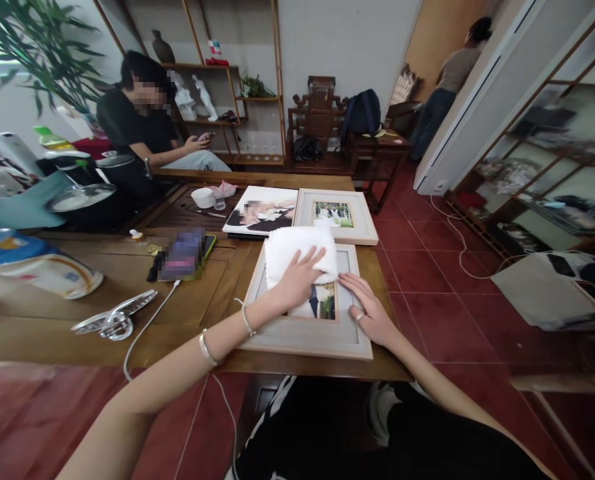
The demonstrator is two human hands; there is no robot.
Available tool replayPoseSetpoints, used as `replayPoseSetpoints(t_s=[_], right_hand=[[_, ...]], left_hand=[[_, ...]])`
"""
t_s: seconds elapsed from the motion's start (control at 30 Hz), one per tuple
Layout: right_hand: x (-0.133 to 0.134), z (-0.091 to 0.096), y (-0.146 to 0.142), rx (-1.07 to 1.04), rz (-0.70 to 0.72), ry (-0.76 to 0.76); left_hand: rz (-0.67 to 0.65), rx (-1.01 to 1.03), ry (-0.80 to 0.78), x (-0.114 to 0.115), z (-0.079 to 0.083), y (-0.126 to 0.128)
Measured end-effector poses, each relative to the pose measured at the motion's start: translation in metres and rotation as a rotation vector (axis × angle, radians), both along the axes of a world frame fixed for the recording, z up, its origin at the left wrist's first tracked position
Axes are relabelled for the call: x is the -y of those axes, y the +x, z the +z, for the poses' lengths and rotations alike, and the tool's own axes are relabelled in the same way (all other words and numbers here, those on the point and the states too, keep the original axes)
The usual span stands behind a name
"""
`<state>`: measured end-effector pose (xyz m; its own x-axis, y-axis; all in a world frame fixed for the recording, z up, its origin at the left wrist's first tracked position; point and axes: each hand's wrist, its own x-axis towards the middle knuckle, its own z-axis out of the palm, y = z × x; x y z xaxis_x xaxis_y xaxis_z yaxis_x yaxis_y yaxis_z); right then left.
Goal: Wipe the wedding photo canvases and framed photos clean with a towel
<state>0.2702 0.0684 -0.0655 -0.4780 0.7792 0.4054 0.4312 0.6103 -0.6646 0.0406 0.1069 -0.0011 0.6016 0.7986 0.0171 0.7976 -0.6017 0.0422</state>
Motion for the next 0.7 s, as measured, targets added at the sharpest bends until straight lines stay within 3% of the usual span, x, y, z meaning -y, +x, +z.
replayPoseSetpoints(t_s=[0.1, 0.3, 0.4, 0.53, 0.7], right_hand=[[0.000, 0.001, 0.001, -0.011, -0.006, -0.016], [0.002, 0.002, 0.000, -0.013, -0.019, -0.025], [0.003, 0.003, 0.000, -0.007, -0.022, -0.034], [0.005, 0.005, 0.001, -0.004, -0.022, -0.042], [0.006, 0.007, 0.001, -0.001, -0.022, -0.027]], left_hand=[[-0.017, -0.105, -0.065, 0.026, 0.005, 0.003], [-0.169, -0.141, -0.218, 0.120, 0.028, 0.001], [-0.208, -0.100, -0.253, 0.142, 0.034, 0.000], [-0.144, -0.049, -0.214, 0.127, 0.021, 0.003], [0.021, -0.018, -0.034, 0.072, 0.003, -0.003]])
